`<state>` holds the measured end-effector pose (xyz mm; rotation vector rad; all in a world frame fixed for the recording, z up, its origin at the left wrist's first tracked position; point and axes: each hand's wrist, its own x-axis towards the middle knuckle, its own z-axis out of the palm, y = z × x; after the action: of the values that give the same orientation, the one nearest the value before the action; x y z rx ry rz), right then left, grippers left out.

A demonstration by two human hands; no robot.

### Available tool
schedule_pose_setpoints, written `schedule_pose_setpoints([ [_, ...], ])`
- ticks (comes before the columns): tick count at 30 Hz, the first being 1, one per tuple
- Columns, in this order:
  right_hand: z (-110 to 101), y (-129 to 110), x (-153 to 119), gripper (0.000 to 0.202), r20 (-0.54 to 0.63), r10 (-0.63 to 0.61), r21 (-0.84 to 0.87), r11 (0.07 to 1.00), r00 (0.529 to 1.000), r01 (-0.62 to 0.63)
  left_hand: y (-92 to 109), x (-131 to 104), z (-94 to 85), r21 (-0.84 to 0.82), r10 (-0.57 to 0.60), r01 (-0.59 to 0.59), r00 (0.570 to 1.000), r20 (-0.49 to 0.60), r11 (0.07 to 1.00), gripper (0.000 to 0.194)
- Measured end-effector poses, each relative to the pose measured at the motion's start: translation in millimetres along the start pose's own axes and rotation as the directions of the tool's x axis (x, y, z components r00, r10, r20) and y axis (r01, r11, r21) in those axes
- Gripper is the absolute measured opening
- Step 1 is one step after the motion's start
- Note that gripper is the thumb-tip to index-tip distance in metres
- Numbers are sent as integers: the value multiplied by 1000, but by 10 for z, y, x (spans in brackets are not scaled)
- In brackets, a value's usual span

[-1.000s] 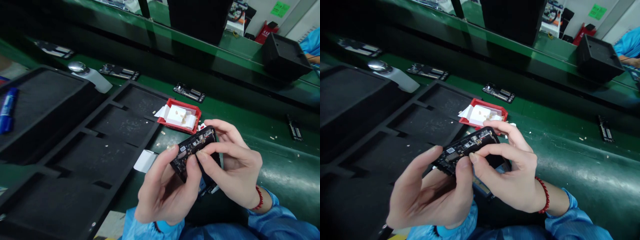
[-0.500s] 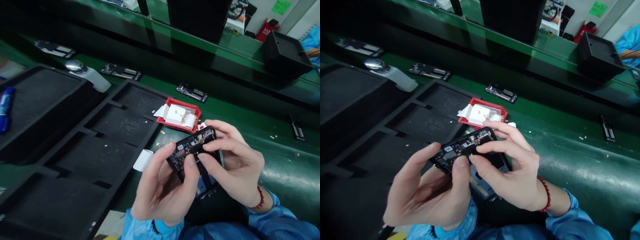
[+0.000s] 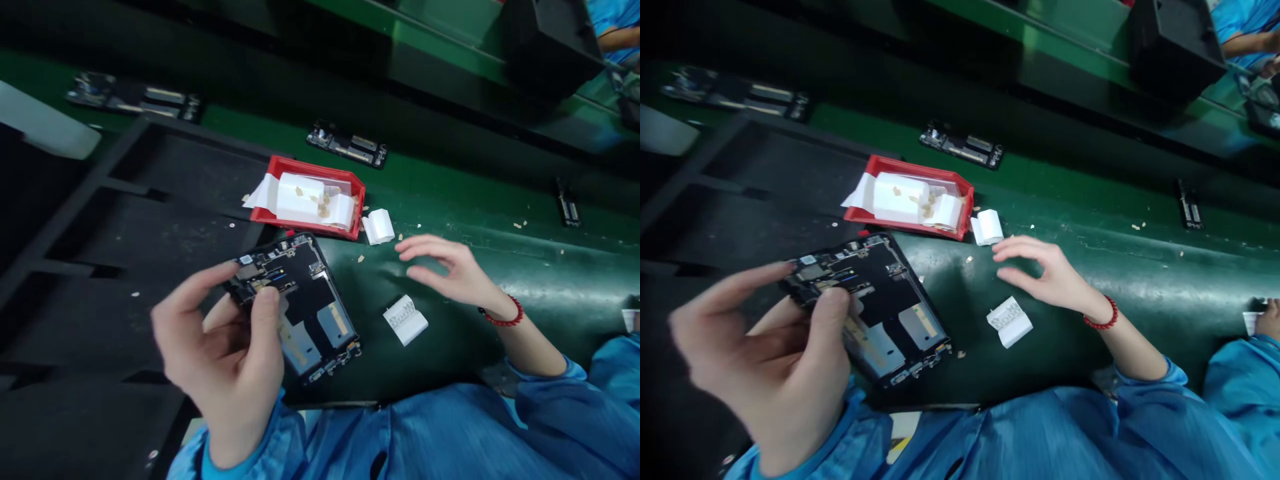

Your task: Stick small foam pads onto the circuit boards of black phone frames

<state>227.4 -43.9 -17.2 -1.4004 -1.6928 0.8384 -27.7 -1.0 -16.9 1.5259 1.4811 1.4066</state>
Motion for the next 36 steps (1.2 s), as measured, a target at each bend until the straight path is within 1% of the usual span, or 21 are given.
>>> schedule_pose_setpoints([
  [1, -6, 102, -94, 25, 116, 44, -43, 998, 992, -39, -47, -16, -39, 65, -46, 41, 996, 76, 997, 29],
  [2, 9, 186, -175, 33, 206, 79, -71, 995, 975, -66, -89, -38, -61, 117, -94, 77, 985, 146, 990, 19],
  [3, 36, 247, -241, 36, 264, 98, -82, 993, 960, -79, -127, -63, -66, 160, -143, 109, 966, 216, 981, 17],
  [4, 68, 285, -291, 33, 292, 103, -78, 993, 951, -84, -157, -91, -54, 188, -184, 135, 942, 280, 973, 19],
  [6, 115, 290, -347, 13, 291, 98, -53, 995, 952, -86, -192, -145, 5, 205, -232, 160, 887, 400, 965, 23],
  [7, 122, 266, -358, 7, 271, 96, -45, 995, 958, -87, -192, -167, 45, 202, -223, 143, 860, 459, 969, 23],
  [8, 116, 229, -362, 9, 238, 96, -40, 995, 967, -89, -182, -185, 88, 188, -193, 109, 833, 519, 976, 24],
  [10, 82, 141, -361, 13, 159, 85, -33, 996, 984, -81, -132, -212, 170, 131, -90, 10, 780, 619, 991, 23],
  [12, 49, 63, -360, 15, 95, 55, -27, 998, 994, -52, -67, -232, 242, 51, 27, -83, 740, 672, 995, 21],
  [14, 36, 13, -361, 15, 50, 15, -23, 1000, 999, -14, -12, -254, 301, -21, 123, -149, 722, 681, 989, 17],
  [16, 37, -17, -361, 14, 22, -30, -29, 999, 999, 30, 20, -276, 347, -72, 203, -208, 721, 662, 975, 9],
  [18, 32, -46, -359, 9, 11, -73, -63, 995, 997, 74, 34, -294, 377, -97, 259, -258, 726, 637, 961, 8],
  [20, 14, -89, -353, 8, -14, -114, -142, 984, 993, 111, 43, -303, 392, -99, 284, -286, 729, 623, 953, 10],
  [23, -18, -167, -323, 10, -34, -155, -257, 956, 987, 142, 64, -305, 399, -93, 292, -303, 721, 628, 949, 9],
  [27, -3, -199, -258, 11, 35, -233, -306, 923, 972, 232, 86, -306, 410, -113, 303, -303, 714, 631, 946, 9],
  [30, 37, -160, -240, 13, 32, -324, -350, 882, 945, 315, 81, -309, 418, -123, 284, -269, 719, 634, 955, 10],
  [34, 70, -104, -271, 12, 22, -365, -409, 847, 931, 341, 68, -306, 423, -131, 235, -198, 722, 650, 971, 14],
  [36, 77, -82, -285, 8, 16, -403, -436, 821, 915, 369, 69, -301, 427, -132, 211, -165, 729, 651, 977, 14],
])
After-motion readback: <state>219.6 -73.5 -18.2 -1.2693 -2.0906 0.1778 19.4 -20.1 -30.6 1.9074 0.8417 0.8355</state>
